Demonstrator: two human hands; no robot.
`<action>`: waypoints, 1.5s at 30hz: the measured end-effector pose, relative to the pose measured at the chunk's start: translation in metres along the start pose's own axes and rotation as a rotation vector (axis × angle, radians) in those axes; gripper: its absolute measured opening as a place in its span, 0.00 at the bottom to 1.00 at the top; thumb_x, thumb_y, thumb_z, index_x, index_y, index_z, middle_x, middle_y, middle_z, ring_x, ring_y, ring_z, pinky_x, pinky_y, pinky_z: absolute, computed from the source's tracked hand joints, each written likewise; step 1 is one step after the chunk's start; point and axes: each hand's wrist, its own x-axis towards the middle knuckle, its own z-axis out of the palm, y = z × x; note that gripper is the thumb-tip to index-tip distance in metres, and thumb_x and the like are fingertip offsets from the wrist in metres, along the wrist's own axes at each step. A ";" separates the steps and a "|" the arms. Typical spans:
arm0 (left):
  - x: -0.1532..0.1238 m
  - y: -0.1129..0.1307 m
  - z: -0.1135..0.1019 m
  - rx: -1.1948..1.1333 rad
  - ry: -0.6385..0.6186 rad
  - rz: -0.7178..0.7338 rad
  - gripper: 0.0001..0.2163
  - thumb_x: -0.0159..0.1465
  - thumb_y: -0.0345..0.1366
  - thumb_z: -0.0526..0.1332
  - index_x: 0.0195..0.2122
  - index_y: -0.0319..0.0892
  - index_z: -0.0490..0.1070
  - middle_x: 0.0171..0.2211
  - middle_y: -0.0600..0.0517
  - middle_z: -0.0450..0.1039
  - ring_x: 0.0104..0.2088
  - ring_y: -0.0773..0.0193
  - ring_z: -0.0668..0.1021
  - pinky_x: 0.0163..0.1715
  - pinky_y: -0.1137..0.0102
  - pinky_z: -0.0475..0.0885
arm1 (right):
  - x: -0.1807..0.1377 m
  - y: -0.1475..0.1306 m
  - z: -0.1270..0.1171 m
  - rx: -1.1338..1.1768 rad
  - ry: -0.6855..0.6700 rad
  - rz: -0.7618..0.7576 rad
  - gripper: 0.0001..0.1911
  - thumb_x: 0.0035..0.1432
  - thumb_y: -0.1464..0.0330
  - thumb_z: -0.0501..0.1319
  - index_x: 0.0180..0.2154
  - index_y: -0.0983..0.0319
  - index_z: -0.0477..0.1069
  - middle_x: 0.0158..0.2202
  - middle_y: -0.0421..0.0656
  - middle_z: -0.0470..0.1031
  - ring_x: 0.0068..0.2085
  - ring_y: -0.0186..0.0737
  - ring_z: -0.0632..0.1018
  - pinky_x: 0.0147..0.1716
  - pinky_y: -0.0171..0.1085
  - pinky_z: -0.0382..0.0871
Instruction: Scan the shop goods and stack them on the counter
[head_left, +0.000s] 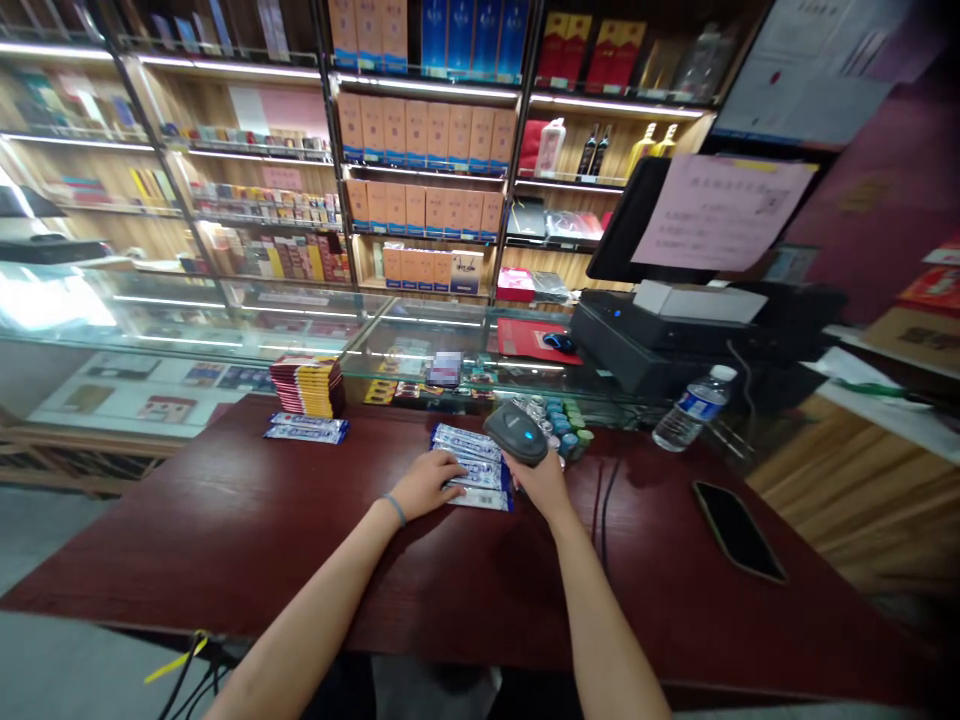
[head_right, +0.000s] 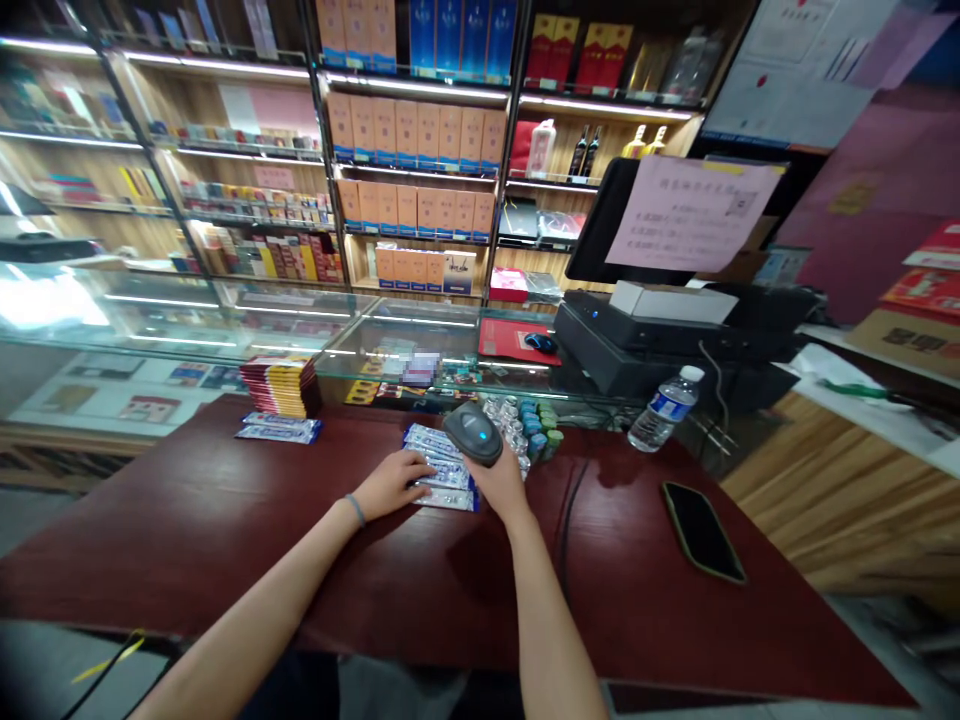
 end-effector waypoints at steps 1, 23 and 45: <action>-0.001 0.000 0.002 0.004 -0.005 -0.008 0.14 0.64 0.42 0.64 0.49 0.46 0.77 0.44 0.46 0.75 0.46 0.56 0.75 0.49 0.63 0.69 | 0.000 0.001 0.000 -0.002 0.001 0.000 0.18 0.50 0.59 0.67 0.43 0.60 0.75 0.30 0.44 0.81 0.39 0.50 0.82 0.35 0.42 0.78; -0.019 -0.031 -0.047 -1.407 0.640 -0.728 0.18 0.55 0.37 0.71 0.46 0.36 0.77 0.36 0.43 0.80 0.32 0.64 0.80 0.28 0.74 0.74 | -0.009 0.015 0.023 -0.044 -0.034 -0.013 0.28 0.49 0.62 0.67 0.53 0.63 0.72 0.46 0.50 0.81 0.46 0.51 0.81 0.48 0.48 0.75; -0.015 -0.045 -0.041 -1.676 1.238 -0.689 0.02 0.67 0.30 0.59 0.37 0.41 0.67 0.42 0.46 0.79 0.44 0.64 0.82 0.50 0.64 0.75 | -0.017 0.012 0.032 -0.154 -0.264 -0.019 0.30 0.48 0.64 0.66 0.54 0.59 0.67 0.43 0.45 0.81 0.45 0.48 0.81 0.47 0.42 0.73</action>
